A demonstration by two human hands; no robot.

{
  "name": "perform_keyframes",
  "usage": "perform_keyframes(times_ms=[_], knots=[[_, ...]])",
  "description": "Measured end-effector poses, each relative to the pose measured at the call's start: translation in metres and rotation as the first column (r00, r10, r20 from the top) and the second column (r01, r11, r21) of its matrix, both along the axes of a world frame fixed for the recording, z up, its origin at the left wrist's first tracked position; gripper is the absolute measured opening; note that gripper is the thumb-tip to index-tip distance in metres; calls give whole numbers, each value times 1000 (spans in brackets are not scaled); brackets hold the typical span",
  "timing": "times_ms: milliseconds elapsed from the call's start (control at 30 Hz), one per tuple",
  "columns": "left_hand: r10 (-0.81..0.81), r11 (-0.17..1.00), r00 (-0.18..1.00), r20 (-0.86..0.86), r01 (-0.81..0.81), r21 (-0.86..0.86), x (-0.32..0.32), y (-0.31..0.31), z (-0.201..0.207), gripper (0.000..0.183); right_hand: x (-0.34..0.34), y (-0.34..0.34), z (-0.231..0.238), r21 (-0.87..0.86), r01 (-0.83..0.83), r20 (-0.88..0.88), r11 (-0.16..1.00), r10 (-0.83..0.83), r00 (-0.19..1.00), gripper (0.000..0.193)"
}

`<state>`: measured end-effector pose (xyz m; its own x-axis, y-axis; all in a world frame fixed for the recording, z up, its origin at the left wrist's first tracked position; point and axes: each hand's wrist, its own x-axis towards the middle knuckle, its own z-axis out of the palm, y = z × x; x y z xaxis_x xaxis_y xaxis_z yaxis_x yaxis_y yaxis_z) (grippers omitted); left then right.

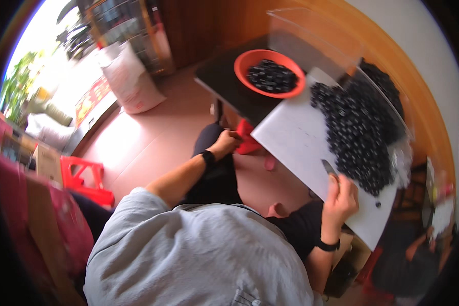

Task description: Sorting and processing small black components or fruit-like objects on a table.

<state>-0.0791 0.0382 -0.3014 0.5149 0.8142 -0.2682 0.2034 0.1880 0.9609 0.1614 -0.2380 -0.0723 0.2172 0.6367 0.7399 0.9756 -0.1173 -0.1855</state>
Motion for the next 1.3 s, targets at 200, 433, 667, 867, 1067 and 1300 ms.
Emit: perform_keyframes(times_ms=[200,433,667,867,1067,1300], knots=[[-723,308,523,-451,829,468,-7,-8,71,17,1,-2,3,48,38,34,998,-39,999,15],[-903,430,430,-21,902,-17,10,-103,267,21,1,-7,4,70,57,36,996,-60,998,15],[-647,724,758,80,578,377,65,-118,293,12,3,-37,14,52,124,-47,991,-121,992,13],[-671,429,739,-51,444,787,112,-130,272,13,75,-115,38,-86,730,27,679,-730,682,22],[-645,274,762,-60,303,913,144,-138,250,16,98,-130,40,-403,831,127,384,-875,466,20],[-612,230,790,-48,235,944,147,-141,238,19,75,-128,36,-415,791,183,449,-811,556,18]])
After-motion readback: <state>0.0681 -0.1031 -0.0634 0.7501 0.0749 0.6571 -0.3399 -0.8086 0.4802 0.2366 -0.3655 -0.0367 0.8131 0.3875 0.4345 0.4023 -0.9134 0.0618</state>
